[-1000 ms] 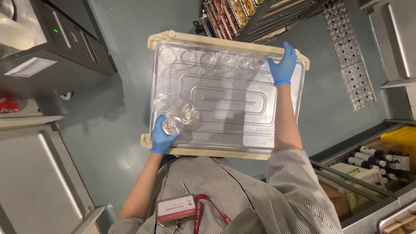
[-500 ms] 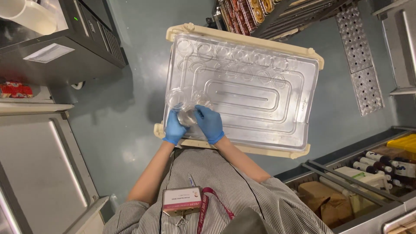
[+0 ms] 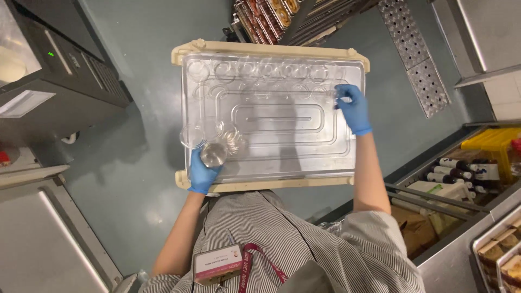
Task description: Pouring a white liquid from a pitcher into small plastic cups arranged on a tray.
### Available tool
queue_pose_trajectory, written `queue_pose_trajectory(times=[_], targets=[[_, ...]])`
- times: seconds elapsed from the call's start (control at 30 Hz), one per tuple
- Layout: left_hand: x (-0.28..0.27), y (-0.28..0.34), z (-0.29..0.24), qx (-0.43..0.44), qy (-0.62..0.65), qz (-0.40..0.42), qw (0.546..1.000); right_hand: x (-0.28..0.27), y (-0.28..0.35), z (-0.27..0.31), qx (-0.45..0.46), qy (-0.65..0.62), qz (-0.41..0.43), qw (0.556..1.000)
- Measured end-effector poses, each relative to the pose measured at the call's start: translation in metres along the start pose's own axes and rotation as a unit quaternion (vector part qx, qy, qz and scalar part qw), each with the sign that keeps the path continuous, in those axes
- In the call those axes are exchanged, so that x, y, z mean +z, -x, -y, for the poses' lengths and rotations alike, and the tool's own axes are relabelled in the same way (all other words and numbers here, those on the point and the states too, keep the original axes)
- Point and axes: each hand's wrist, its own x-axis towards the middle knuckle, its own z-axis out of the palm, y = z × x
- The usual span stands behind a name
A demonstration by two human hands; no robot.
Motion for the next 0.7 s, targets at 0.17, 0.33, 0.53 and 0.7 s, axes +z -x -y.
queue_pose_trajectory(times=[0.17, 0.33, 0.53, 0.7], targets=[[0.004, 0.001, 0.003, -0.004, -0.006, -0.016, 1.0, -0.084, -0.046, -0.07, -0.014, 0.243, 0.068, 0.967], [0.003, 0.002, -0.001, -0.017, -0.01, -0.024, 1.0, -0.071, -0.101, -0.108, 0.002, 0.333, 0.126, 0.934], [-0.002, 0.001, -0.019, -0.043, -0.048, -0.011, 0.998, -0.053, -0.151, -0.134, -0.093, 0.379, 0.064, 0.918], [-0.003, 0.0, -0.022, -0.062, -0.033, -0.009, 0.997, -0.051, -0.159, -0.136, -0.085, 0.432, -0.015, 0.898]])
